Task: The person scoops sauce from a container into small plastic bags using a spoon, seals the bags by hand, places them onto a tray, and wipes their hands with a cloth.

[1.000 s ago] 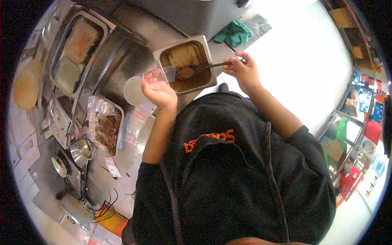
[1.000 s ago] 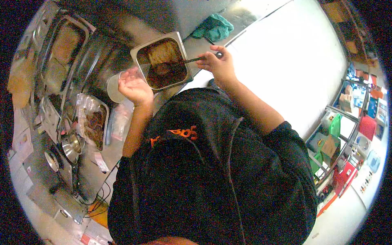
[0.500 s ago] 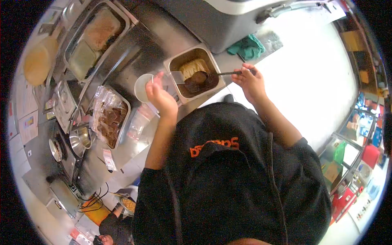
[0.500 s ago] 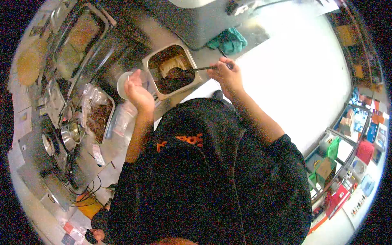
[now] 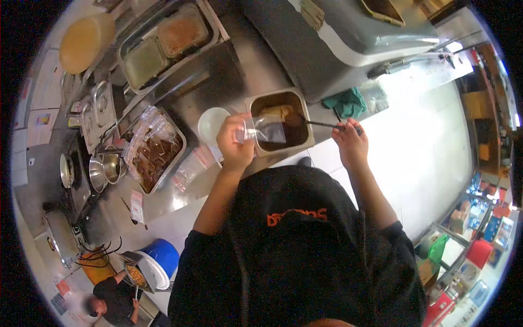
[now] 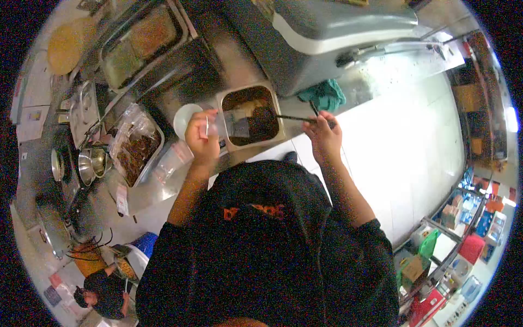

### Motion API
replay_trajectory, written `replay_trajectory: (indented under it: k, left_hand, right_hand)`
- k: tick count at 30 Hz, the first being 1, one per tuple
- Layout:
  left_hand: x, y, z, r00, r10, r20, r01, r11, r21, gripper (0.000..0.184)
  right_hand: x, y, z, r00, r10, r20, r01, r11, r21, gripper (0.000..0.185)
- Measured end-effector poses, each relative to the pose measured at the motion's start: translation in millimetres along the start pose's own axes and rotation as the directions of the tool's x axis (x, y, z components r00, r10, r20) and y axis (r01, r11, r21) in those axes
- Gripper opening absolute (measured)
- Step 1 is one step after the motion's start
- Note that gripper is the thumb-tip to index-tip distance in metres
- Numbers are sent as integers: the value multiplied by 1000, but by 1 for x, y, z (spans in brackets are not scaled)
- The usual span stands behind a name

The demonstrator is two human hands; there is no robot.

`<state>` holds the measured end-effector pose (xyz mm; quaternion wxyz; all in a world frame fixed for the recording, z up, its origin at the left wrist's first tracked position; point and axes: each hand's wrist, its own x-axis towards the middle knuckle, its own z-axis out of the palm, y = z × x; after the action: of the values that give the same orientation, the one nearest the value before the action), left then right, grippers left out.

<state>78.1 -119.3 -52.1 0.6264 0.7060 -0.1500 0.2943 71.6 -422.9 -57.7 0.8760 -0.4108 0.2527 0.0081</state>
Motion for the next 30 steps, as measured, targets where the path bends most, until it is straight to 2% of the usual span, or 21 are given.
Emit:
replay_trajectory:
  k: [4, 7, 8, 11, 14, 17, 20, 23, 26, 28, 29, 30]
  left_hand:
    - [22, 33, -23, 985, 90, 149, -123, 966, 229, 18]
    - [37, 69, -47, 957, 10, 290, -146, 879, 455, 19]
    - [43, 83, -52, 937, -4, 350, -204, 806, 556, 14]
    - [45, 101, -64, 817, -103, 568, -347, 698, 626, 9]
    - [21, 109, -59, 733, -178, 657, -340, 740, 580, 7]
    - [-13, 105, -52, 650, -247, 719, -240, 830, 503, 7]
    - [-25, 107, -48, 590, -340, 732, -45, 892, 450, 9]
    - [-35, 105, -51, 587, -394, 707, 145, 911, 387, 14]
    - [-27, 115, -55, 571, -376, 730, 193, 926, 325, 25]
    - [-21, 111, -61, 468, -369, 803, 220, 929, 299, 32]
    - [-29, 103, -61, 417, -449, 790, 357, 881, 311, 33]
    - [-42, 85, -71, 366, -477, 799, 418, 852, 317, 32]
  right_hand:
    - [-5, 1, -1, 1000, -2, 4, 2, 1000, -3, 19]
    - [-4, 2, -2, 1000, 13, 12, -13, 1000, -12, 19]
    - [-3, 4, -3, 1000, 14, 21, -13, 1000, -6, 19]
    - [0, 10, -6, 999, 18, 35, -18, 1000, 11, 19]
    - [0, 11, -12, 999, 41, 30, -41, 999, 3, 20]
    - [7, 16, -13, 998, 55, 29, -55, 998, 4, 22]
    - [5, 19, -13, 996, 81, 34, -81, 997, 12, 23]
    - [8, 24, -16, 994, 94, 57, -95, 995, 22, 23]
    - [13, 36, -22, 997, 44, 71, -49, 996, 72, 21]
    - [11, 36, -17, 998, 60, 18, -57, 992, -113, 16]
    - [16, 41, -23, 994, 60, 92, -62, 998, 18, 15]
    - [13, 36, -14, 996, 74, 48, -75, 997, 22, 15]
